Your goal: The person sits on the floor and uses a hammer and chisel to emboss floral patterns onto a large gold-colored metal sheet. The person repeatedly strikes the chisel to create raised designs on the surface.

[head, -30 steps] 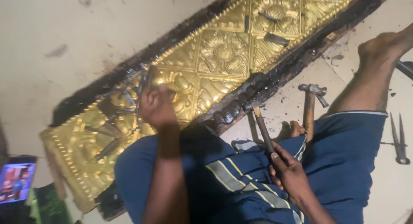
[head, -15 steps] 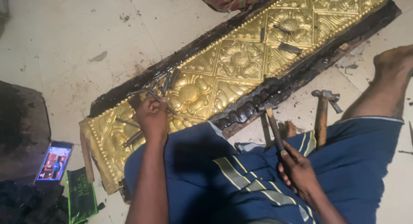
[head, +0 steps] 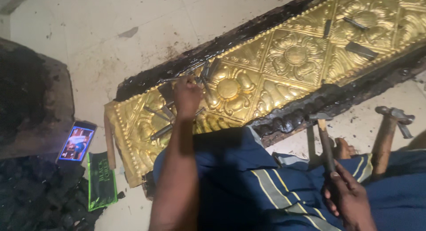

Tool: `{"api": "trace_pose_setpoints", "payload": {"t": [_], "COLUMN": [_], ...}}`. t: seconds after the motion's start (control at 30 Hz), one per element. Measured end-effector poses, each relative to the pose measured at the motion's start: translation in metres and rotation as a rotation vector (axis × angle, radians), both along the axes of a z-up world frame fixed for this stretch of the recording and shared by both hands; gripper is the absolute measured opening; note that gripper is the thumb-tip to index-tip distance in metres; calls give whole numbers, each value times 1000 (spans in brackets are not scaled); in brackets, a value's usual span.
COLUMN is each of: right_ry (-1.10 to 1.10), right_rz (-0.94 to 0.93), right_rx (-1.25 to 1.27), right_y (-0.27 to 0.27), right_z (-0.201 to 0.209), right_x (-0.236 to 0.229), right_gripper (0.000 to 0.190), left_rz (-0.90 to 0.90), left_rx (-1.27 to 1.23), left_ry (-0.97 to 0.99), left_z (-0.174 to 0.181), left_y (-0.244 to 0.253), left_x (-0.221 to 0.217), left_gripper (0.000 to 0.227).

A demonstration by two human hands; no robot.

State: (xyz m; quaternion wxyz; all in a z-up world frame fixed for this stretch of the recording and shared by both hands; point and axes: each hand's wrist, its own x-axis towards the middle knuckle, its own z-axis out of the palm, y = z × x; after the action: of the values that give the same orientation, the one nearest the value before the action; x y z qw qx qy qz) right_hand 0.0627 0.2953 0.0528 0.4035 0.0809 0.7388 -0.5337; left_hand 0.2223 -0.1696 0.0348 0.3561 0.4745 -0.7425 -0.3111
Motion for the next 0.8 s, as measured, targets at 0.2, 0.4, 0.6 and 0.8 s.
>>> {"api": "trace_pose_setpoints", "payload": {"t": [0.2, 0.4, 0.6, 0.8], "right_ry": [95, 56, 70, 69], "right_rz": [64, 78, 105, 98], "right_rx": [42, -3, -19, -22], "right_y": [6, 10, 15, 12], "right_z": [-14, -20, -23, -18], "right_x": [-4, -10, -9, -10], "right_gripper": [52, 53, 50, 49], "left_rz": [171, 679, 625, 345], "left_rx": [-269, -193, 114, -102], "left_ry": [-222, -196, -355, -386], "left_z": [28, 47, 60, 58], "left_y": [-8, -9, 1, 16], "left_x": [46, 110, 108, 71], "left_gripper": [20, 27, 24, 23]}}
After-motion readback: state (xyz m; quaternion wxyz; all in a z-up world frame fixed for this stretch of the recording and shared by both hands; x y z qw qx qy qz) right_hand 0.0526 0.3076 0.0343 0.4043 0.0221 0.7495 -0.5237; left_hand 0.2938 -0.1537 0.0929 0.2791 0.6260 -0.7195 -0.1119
